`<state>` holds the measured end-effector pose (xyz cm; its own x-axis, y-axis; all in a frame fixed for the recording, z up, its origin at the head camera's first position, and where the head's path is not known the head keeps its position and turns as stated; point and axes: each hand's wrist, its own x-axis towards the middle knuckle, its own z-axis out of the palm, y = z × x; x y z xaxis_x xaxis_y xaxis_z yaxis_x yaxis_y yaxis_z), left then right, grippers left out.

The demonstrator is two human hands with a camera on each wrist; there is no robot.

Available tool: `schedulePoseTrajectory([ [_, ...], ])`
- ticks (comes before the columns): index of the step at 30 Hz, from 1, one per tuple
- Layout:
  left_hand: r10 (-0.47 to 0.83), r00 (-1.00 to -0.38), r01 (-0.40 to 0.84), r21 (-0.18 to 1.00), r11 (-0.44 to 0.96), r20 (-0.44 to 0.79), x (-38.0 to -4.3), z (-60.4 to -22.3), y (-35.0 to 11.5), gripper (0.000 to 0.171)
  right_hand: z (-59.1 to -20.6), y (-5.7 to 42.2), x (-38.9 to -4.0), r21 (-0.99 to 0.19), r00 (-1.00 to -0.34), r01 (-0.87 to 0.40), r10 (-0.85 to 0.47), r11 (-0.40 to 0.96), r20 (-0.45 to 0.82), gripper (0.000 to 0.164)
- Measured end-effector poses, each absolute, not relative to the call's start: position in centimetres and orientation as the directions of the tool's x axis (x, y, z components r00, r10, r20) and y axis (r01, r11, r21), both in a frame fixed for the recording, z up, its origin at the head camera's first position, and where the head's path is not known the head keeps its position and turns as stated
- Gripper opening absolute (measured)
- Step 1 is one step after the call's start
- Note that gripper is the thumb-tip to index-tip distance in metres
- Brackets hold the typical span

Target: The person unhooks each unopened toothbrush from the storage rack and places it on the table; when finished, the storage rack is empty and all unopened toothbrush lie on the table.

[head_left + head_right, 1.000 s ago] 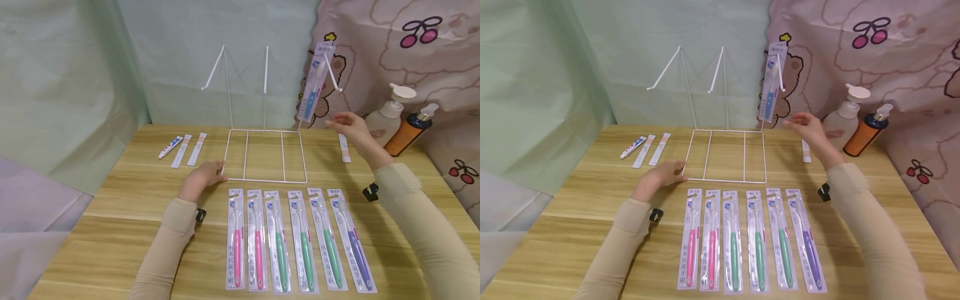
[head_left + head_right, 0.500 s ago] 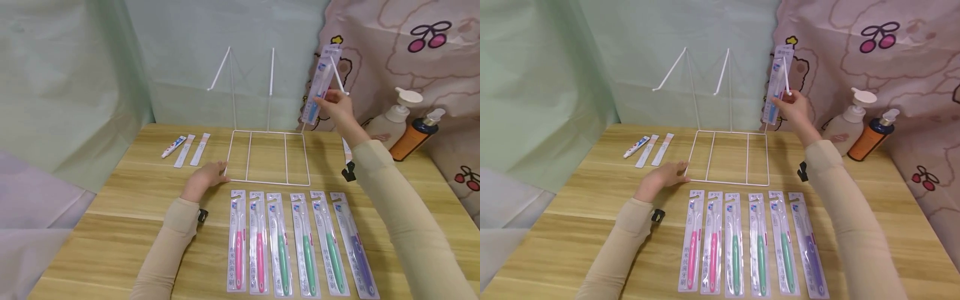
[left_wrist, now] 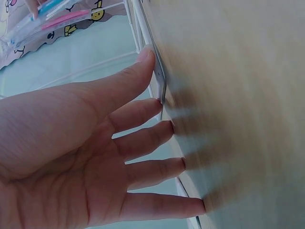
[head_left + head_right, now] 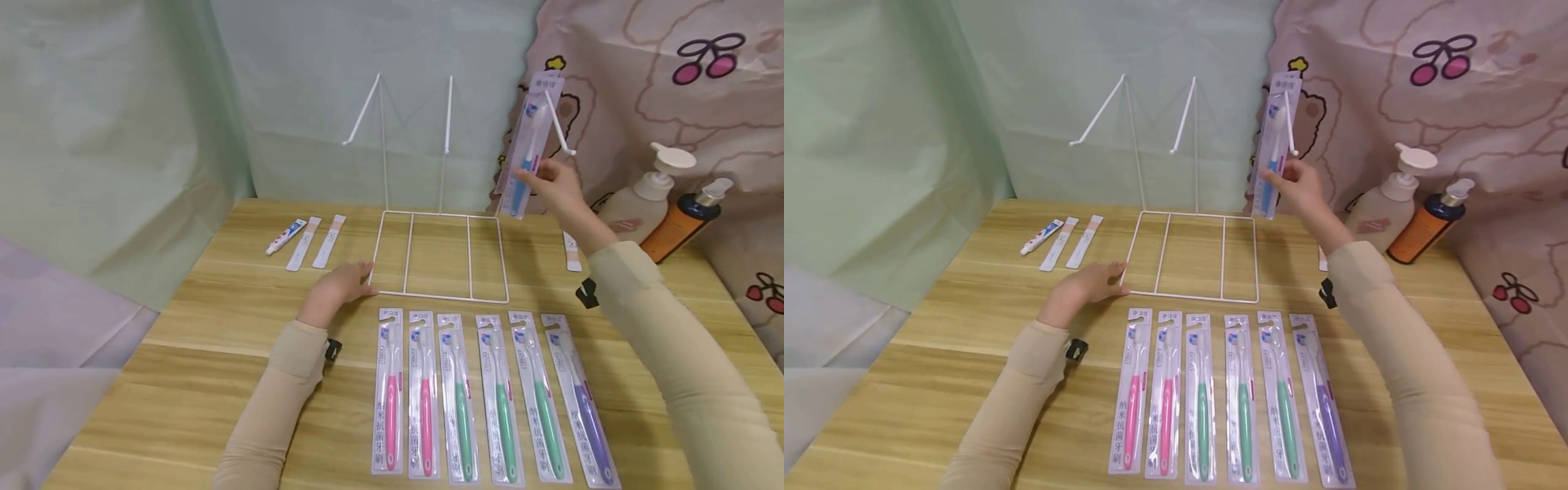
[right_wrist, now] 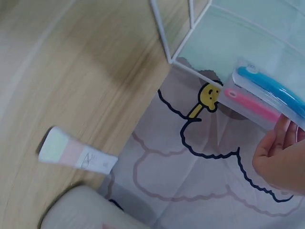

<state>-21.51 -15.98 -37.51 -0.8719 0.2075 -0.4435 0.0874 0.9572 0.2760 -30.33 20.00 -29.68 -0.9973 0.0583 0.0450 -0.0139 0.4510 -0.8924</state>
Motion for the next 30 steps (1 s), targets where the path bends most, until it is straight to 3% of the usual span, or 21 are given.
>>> schedulePoseTrajectory([
  [11, 0.217, -0.872, 0.109, 0.258, 0.96, -0.439, -21.5, -37.4, -15.9, 0.068, -30.1, 21.8, -25.9, -0.819, -0.998, -0.047, -0.054, 0.572, 0.019, 0.067],
  [30, 0.215, -0.873, 0.097, 0.274, 0.957, -0.439, -21.1, -37.2, -15.8, 0.068, -29.9, 22.5, -19.1, -0.769, -0.987, -0.125, -0.156, 0.627, 0.033, 0.049],
])
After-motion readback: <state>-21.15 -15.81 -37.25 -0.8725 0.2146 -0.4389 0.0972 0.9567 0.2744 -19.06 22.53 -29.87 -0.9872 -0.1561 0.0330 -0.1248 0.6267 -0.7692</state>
